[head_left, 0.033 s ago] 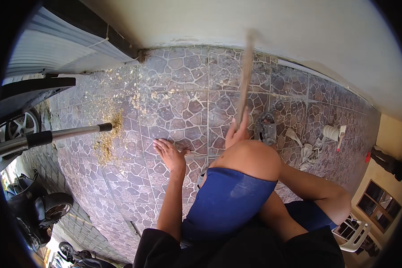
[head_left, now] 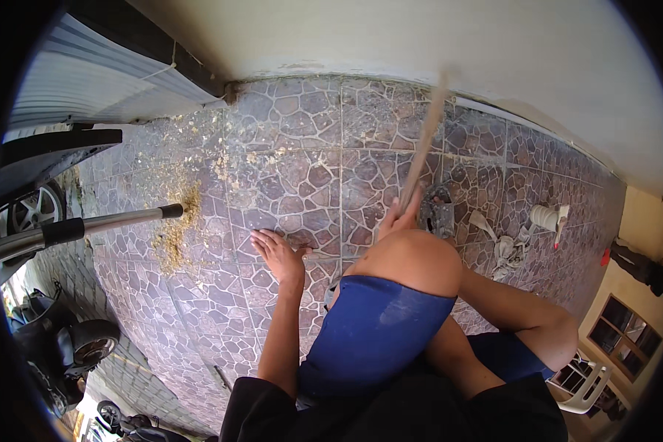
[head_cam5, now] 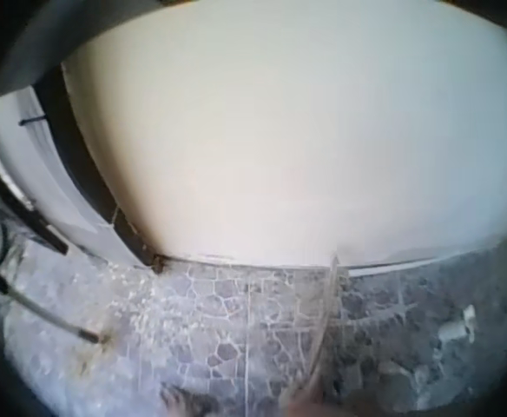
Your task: Sweeping wood shavings or wall debris from the edge of a floor and wall using a small hand broom.
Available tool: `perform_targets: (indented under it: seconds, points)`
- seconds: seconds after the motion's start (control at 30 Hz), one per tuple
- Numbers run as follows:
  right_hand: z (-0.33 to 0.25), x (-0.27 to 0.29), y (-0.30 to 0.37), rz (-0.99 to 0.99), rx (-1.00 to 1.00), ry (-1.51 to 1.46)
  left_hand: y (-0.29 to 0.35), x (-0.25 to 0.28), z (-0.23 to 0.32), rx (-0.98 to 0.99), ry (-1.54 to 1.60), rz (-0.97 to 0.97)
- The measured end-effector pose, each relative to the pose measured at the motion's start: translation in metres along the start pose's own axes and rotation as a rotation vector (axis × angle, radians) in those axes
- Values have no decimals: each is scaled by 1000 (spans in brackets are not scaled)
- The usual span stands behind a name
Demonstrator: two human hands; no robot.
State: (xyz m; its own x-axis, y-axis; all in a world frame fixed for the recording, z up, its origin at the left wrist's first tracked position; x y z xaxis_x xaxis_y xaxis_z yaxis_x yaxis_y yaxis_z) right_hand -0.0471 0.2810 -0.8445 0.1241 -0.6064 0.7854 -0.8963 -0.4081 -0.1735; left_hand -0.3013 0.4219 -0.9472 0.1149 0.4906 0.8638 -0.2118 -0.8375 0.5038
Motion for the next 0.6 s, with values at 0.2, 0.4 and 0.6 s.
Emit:
perform_targets:
  seconds: [0.2, 0.4, 0.6]
  points:
    - [75, -27, -31, -134, -366, 148, -2, -1, -1, -4, -33, 26]
    - [-78, -128, 43, -874, 311, 6, -6, -16, -7, -34, -76, 70]
    - [-46, -80, 23, -628, -12, -14, -4, -7, 9, -23, -103, 9]
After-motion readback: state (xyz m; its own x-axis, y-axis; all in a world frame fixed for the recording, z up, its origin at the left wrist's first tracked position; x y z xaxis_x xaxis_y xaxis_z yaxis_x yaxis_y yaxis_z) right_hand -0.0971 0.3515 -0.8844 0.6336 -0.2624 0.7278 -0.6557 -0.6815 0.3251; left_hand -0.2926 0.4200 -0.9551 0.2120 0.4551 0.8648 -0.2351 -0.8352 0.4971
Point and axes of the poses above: each hand's wrist, its own y-axis away from the middle knuckle, its own x-axis out of the back of the hand, z = x × y, the point moved 8 cm from there along -y, towards the middle knuckle, and after that the axes turned 7 degrees about x, right-handed, at the moved point
